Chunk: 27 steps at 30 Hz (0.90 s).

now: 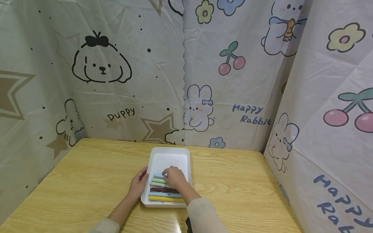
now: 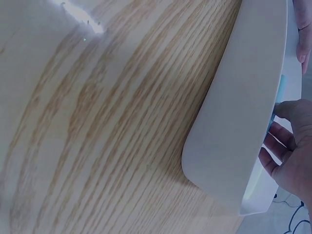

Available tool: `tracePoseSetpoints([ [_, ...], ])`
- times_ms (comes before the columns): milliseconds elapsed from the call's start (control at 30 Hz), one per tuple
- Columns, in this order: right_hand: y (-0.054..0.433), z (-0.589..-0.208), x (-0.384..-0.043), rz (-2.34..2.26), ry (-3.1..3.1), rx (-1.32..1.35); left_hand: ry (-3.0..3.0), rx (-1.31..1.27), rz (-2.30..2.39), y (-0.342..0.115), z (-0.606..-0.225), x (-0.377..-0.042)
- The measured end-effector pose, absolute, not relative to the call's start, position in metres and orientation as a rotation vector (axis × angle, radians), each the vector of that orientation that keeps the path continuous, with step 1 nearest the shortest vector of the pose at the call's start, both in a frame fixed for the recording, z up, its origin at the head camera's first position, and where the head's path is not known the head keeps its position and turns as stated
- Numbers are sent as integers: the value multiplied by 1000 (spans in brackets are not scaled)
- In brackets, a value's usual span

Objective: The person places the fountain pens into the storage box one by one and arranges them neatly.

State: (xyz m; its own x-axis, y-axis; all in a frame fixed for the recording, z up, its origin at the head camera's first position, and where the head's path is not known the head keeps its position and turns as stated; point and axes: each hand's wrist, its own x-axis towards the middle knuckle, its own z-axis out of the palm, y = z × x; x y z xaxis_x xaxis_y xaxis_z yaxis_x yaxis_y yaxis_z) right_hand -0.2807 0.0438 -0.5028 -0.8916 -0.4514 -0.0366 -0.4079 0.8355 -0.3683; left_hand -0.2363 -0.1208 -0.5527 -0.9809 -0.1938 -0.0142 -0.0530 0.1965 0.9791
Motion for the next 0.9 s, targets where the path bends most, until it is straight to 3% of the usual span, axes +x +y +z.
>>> tracePoseSetpoints([
  [900, 49, -501, -283, -612, 2876, -653, -2345, 261, -1907, -120, -554, -237],
])
